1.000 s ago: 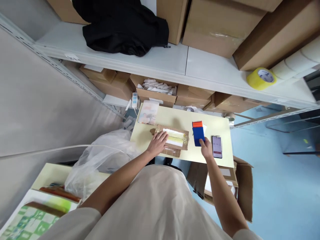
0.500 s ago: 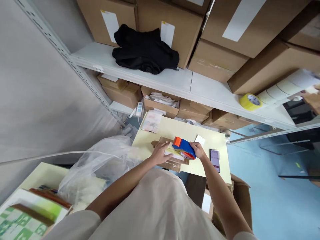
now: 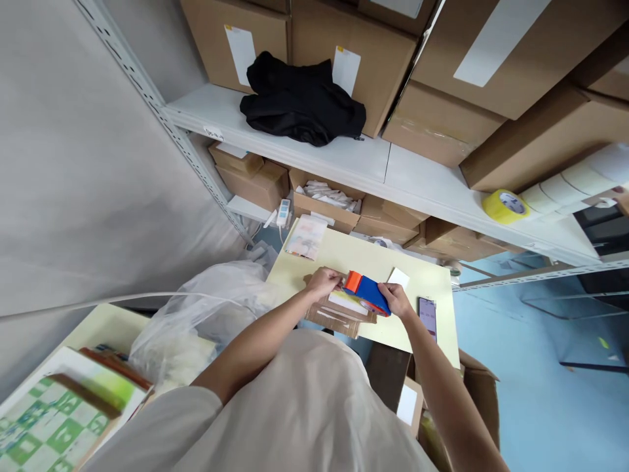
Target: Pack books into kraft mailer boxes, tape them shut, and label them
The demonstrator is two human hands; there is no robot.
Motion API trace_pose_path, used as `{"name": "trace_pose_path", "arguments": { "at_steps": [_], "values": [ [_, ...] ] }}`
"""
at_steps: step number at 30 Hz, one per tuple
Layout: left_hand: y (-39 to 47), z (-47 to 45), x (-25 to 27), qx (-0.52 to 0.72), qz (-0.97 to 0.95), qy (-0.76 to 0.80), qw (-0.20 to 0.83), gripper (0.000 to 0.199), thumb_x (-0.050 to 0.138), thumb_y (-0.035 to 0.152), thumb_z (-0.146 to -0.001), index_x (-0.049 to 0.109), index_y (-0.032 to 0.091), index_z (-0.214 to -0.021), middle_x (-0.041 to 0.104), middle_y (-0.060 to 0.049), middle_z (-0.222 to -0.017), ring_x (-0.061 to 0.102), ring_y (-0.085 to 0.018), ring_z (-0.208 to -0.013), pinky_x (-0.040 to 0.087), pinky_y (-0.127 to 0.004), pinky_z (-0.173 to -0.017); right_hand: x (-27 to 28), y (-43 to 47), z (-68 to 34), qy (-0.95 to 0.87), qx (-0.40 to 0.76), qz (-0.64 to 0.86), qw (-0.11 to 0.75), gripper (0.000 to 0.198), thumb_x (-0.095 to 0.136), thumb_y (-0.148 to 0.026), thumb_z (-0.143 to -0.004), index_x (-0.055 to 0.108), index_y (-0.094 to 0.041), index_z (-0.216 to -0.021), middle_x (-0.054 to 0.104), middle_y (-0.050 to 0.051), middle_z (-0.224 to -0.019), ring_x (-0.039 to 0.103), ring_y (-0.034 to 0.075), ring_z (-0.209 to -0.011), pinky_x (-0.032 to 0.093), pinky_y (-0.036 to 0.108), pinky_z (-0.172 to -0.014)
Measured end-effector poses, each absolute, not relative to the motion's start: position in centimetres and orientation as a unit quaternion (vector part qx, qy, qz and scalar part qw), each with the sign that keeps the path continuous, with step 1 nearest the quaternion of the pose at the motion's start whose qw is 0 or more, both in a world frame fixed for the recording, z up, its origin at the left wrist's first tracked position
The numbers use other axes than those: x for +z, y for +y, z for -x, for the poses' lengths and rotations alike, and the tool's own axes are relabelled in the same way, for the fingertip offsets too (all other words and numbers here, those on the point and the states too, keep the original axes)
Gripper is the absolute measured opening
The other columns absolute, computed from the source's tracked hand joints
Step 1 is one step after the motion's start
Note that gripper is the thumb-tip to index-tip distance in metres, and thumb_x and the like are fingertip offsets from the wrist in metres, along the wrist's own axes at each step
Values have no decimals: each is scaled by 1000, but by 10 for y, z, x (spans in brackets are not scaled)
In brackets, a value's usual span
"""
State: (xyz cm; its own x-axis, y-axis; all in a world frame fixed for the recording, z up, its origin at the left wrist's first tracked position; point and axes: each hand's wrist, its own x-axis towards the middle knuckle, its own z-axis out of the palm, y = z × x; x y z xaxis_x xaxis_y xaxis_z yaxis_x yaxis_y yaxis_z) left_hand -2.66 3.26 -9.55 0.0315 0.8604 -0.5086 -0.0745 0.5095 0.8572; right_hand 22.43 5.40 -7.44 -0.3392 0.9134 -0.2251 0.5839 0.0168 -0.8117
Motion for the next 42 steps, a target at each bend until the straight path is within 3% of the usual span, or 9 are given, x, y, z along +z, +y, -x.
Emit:
{"name": "trace_pose_path", "arguments": {
  "at_steps": [8,16,26,32,37,42],
  "values": [
    [21,112,-118,394,-320,656,558,15,66,27,-70,64,15,-62,66,-2,-59,58,-10,-51,46,-22,-56,-56,50,-252,-757,302,570,103,55,37,-62,-84,42,-20,-50,44,-1,-46,39,11,-45,32,26,-49],
    [26,108,-132,414,-325,668,526,13,58,26,-66,63,16,-60,67,-3,-61,53,-9,-49,41,-21,-51,-58,48,-240,-752,292,585,88,55,34,-62,-86,39,-22,-49,46,0,-45,43,13,-46,34,26,-49],
    [18,110,-157,386,-344,702,490,19,54,32,-66,63,16,-60,67,-2,-61,50,-10,-48,37,-22,-50,-52,52,-224,-775,219,593,-3,51,35,-55,-87,44,-22,-50,56,4,-52,51,15,-50,35,27,-54],
    [16,90,-170,342,-378,731,454,21,53,31,-72,62,17,-59,66,-3,-63,60,-14,-63,41,-23,-58,-52,52,-222,-780,215,588,-19,51,34,-56,-88,42,-22,-50,56,4,-52,52,16,-49,34,28,-53],
    [12,69,-177,309,-398,760,411,16,59,31,-74,67,18,-80,71,-7,-89,63,-21,-93,45,-29,-78,-54,49,-222,-777,221,590,-8,51,35,-55,-87,40,-22,-49,56,4,-51,52,16,-49,34,27,-53],
    [5,77,-179,276,-453,763,370,48,57,41,-80,55,12,-119,63,-18,-116,60,-27,-107,47,-36,-86,-53,46,-220,-772,213,599,-2,50,35,-56,-87,37,-22,-49,54,4,-49,49,15,-47,33,28,-52]
  ]
}}
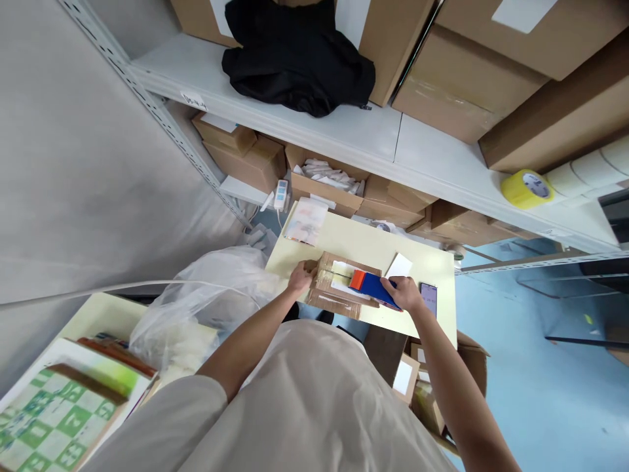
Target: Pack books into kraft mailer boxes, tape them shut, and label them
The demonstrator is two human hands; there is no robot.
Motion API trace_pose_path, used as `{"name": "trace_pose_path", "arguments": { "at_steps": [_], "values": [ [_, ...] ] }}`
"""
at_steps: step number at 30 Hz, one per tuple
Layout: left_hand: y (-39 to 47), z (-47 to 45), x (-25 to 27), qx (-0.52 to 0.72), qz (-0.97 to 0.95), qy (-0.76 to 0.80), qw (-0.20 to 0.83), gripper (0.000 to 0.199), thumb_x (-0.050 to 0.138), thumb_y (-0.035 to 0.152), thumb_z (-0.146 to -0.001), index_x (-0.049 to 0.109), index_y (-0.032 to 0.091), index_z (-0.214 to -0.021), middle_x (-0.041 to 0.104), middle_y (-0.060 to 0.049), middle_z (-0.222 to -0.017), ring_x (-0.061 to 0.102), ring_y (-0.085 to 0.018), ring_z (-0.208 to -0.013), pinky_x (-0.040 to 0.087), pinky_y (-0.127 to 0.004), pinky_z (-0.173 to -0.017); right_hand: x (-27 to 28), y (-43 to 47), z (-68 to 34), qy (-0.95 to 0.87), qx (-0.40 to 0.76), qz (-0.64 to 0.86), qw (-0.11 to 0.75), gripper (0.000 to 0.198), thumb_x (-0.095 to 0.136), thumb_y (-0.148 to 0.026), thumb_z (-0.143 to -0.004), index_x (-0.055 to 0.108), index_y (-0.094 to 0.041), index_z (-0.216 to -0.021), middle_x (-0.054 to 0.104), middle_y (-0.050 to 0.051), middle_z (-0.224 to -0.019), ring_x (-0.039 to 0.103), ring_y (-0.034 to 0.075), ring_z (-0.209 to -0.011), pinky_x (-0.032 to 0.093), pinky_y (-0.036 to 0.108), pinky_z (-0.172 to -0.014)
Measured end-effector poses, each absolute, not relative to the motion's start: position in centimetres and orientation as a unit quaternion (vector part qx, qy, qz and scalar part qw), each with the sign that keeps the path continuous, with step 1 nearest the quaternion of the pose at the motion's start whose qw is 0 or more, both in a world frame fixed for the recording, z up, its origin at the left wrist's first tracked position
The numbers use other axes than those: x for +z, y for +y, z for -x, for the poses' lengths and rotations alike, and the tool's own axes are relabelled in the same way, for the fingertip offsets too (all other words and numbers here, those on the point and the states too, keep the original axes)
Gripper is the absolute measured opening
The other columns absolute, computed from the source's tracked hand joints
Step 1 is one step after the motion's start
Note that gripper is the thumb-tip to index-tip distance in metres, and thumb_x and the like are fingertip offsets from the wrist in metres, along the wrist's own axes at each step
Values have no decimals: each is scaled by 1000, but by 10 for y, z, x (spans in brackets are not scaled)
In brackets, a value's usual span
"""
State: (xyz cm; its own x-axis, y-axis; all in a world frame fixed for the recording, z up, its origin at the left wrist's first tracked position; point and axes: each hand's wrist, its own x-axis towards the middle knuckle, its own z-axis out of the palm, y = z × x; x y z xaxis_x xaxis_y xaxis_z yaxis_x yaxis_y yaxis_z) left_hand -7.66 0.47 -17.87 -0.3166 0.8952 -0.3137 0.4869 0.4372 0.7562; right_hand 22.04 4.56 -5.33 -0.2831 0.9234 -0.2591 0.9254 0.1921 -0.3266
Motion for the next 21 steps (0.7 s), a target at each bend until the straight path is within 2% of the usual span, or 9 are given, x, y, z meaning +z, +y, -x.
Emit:
{"name": "trace_pose_path", "arguments": {
  "at_steps": [3,6,7,9,13,17,21],
  "values": [
    [8,80,-162,282,-527,720,352,63,56,47,-80,46,12,-131,48,-19,-136,49,-28,-123,39,-39,-101,-53,46,-221,777,-219,-590,5,50,34,-56,-87,39,-22,-50,54,4,-50,50,15,-48,33,28,-54],
    [22,66,-136,213,-762,544,278,105,74,59,-56,34,12,-142,26,-21,-151,24,-38,-138,17,-49,-113,-53,48,-223,776,-230,-588,4,51,32,-56,-87,40,-22,-50,55,4,-51,52,16,-49,33,28,-54],
    [27,59,-128,173,-818,489,247,116,76,61,-48,30,13,-144,22,-21,-153,18,-40,-140,10,-52,-113,-53,49,-223,775,-234,-586,4,52,32,-57,-88,39,-22,-50,55,4,-51,51,16,-49,33,28,-54],
    [35,43,-118,98,-867,446,199,127,77,62,-43,24,10,-146,25,-24,-150,17,-42,-139,2,-55,-112,-52,50,-223,775,-247,-582,3,53,31,-58,-88,37,-22,-49,54,4,-49,50,15,-49,33,28,-54],
    [38,29,-114,33,-869,462,172,121,74,60,-49,23,10,-146,40,-23,-139,33,-38,-130,-2,-54,-112,-46,53,-227,777,-287,-560,-9,54,31,-58,-89,40,-22,-50,55,4,-50,49,14,-47,32,27,-52],
    [36,32,-114,26,-868,464,171,116,74,57,-50,24,14,-146,42,-19,-137,35,-37,-127,0,-53,-112,-38,60,-265,786,-266,-558,-6,52,36,-58,-87,47,-21,-52,58,4,-53,49,14,-49,32,27,-53],
    [37,32,-113,17,-868,469,163,115,73,57,-51,24,14,-146,41,-19,-138,35,-37,-127,0,-52,-113,-47,67,-325,791,-243,-562,8,55,34,-60,-87,48,-21,-51,58,5,-52,49,15,-50,34,27,-54]
  ]
}}
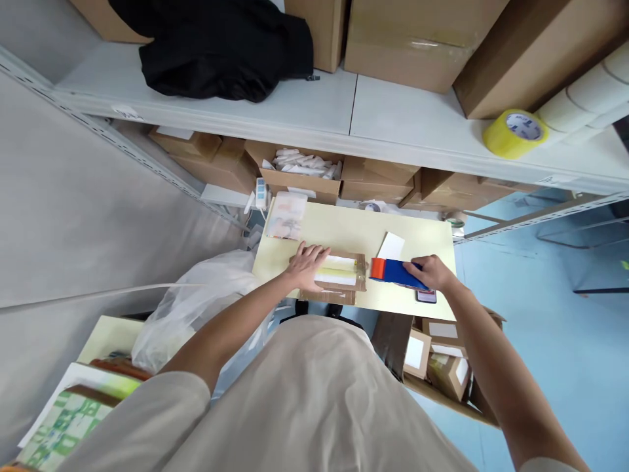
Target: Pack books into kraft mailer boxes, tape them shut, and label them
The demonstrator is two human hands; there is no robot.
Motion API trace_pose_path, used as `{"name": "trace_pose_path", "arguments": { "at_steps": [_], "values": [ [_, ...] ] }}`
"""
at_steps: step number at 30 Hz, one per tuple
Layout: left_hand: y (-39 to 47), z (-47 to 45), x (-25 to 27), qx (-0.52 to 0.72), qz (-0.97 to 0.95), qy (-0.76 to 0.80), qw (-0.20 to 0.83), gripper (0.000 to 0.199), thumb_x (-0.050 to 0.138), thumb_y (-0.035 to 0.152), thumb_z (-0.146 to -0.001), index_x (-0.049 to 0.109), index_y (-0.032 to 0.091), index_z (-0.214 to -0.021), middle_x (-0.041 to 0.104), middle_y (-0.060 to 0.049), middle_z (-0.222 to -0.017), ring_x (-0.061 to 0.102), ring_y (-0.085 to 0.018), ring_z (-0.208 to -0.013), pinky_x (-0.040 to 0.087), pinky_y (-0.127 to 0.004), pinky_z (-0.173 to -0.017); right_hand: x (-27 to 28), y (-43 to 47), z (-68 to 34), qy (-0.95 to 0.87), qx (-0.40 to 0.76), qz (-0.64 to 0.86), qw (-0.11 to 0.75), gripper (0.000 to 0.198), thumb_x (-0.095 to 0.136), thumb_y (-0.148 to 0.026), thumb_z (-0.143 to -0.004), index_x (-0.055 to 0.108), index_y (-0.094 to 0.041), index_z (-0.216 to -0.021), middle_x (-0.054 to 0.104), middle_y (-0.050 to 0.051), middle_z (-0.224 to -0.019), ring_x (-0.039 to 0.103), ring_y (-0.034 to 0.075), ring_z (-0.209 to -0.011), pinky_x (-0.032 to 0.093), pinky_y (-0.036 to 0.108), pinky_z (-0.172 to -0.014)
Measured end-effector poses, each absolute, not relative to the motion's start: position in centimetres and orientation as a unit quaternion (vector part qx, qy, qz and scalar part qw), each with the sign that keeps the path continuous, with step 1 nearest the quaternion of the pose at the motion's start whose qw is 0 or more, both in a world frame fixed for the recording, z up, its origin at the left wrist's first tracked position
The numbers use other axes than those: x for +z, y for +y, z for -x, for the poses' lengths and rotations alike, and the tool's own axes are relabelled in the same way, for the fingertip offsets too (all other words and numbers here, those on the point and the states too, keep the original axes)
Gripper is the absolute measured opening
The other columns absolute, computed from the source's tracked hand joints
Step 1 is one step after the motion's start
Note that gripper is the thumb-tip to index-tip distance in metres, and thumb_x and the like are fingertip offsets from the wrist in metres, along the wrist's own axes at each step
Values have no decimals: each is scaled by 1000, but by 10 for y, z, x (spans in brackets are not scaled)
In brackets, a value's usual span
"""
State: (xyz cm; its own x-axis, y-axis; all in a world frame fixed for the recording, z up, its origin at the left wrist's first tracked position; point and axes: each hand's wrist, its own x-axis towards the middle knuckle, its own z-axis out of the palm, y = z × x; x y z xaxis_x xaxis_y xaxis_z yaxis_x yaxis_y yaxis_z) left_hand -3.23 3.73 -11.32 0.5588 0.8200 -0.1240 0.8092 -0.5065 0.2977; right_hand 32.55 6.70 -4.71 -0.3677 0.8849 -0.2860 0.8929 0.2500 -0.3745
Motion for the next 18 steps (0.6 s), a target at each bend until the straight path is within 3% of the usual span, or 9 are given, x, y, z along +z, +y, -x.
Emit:
{"name": "trace_pose_path", "arguments": {
  "at_steps": [4,11,18],
  "values": [
    [36,32,-113,-11,-869,472,149,115,71,58,-53,23,12,-147,38,-22,-143,32,-37,-131,-3,-53,-112,-79,70,-348,797,-238,-554,30,53,35,-59,-87,50,-21,-53,61,6,-56,54,17,-55,34,28,-58],
    [31,-17,-116,-45,-872,467,136,114,58,66,-65,12,3,-148,10,-24,-155,3,-36,-144,-1,-51,-113,-113,70,-334,784,-277,-556,9,51,35,-56,-88,49,-21,-53,59,5,-53,52,16,-50,33,28,-55],
    [36,-60,-120,-49,-912,377,153,102,50,66,-76,9,7,-150,12,-18,-156,4,-30,-145,-6,-47,-114,-133,64,-331,774,-325,-544,-26,52,32,-58,-88,46,-22,-53,54,4,-50,50,15,-49,32,28,-55]
  ]
}}
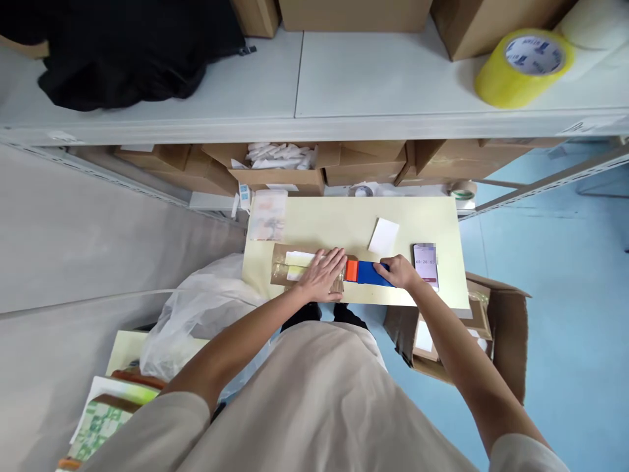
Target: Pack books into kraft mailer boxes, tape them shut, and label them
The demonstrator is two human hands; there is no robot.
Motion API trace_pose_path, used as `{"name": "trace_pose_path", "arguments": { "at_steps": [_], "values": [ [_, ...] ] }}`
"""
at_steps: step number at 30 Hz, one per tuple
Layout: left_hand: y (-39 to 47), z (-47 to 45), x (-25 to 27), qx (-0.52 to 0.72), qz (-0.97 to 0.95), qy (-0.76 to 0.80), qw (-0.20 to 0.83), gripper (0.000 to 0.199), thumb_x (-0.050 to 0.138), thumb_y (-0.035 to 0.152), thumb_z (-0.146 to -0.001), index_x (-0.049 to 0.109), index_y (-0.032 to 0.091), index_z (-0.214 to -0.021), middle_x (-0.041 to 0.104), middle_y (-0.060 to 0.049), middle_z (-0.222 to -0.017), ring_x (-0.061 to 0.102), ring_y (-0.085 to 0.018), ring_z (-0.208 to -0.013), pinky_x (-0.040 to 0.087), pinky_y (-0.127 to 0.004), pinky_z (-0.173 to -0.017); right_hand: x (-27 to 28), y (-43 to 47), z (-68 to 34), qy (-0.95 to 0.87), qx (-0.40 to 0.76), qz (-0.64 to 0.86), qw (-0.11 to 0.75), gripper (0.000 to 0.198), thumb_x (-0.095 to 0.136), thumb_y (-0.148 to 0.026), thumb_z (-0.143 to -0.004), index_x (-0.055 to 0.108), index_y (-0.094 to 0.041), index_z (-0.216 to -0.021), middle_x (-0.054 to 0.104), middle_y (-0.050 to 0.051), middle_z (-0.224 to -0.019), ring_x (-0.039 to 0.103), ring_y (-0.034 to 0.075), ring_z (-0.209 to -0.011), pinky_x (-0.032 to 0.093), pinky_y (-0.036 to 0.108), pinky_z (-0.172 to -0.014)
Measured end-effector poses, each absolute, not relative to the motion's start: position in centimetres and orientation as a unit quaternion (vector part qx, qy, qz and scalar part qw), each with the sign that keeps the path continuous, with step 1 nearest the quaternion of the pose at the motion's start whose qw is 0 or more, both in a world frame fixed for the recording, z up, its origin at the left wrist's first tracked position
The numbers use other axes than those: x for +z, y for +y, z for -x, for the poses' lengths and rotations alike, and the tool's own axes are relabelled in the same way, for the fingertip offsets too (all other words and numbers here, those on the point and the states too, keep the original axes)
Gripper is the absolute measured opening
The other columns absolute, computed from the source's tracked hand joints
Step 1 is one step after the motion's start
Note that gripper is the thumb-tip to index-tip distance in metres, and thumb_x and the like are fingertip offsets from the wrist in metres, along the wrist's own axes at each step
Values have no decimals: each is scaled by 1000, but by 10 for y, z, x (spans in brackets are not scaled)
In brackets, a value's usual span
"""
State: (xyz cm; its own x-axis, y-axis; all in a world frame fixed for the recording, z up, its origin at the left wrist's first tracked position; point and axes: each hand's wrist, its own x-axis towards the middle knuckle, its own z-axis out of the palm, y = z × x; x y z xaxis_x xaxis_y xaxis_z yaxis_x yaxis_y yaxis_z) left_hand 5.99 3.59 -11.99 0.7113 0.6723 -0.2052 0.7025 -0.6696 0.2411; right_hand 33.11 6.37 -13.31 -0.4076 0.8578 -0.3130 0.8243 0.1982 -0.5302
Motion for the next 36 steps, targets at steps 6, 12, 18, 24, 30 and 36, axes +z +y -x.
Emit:
{"name": "trace_pose_path", "arguments": {
  "at_steps": [6,12,18,24,30,36],
  "values": [
    [38,-56,-126,-63,-908,381,164,99,46,67,-79,10,8,-150,15,-17,-156,5,-32,-145,-2,-48,-115,-145,54,-362,-755,394,522,52,56,27,-63,-88,42,-22,-53,47,1,-47,41,12,-45,31,27,-50],
    [38,-59,-122,-76,-909,375,164,86,54,61,-79,22,21,-149,12,-16,-157,8,-35,-144,-1,-57,-112,-122,45,-386,-743,343,573,-51,63,33,-73,-82,54,-19,-57,55,6,-51,53,17,-51,34,29,-53],
    [32,-69,-113,-69,-906,389,150,50,60,49,-79,57,29,-125,17,-11,-157,8,-40,-143,1,-69,-106,-74,56,-272,-735,203,625,-169,47,52,-56,-83,70,-12,-79,68,20,-79,66,29,-75,44,35,-65],
    [29,-75,-114,-38,-893,410,182,48,66,44,-74,62,27,-119,14,-11,-157,6,-42,-142,0,-70,-106,-82,32,-236,-715,183,643,-208,34,48,-39,-89,69,-12,-92,70,18,-87,68,28,-81,47,35,-69],
    [36,-43,-113,92,-852,421,297,77,51,42,-86,13,24,-150,4,-16,-158,4,-35,-145,12,-62,-110,-123,-20,-276,-622,125,769,-73,39,33,-38,-95,62,-11,-97,68,15,-88,65,24,-79,43,31,-68],
    [6,29,-134,228,-750,583,214,66,47,36,-89,21,18,-148,5,-18,-157,1,-36,-144,8,-64,-110,-181,-48,-274,-622,130,772,-25,33,33,-20,-90,56,-5,-110,65,17,-94,60,26,-89,41,37,-81]
  ]
}}
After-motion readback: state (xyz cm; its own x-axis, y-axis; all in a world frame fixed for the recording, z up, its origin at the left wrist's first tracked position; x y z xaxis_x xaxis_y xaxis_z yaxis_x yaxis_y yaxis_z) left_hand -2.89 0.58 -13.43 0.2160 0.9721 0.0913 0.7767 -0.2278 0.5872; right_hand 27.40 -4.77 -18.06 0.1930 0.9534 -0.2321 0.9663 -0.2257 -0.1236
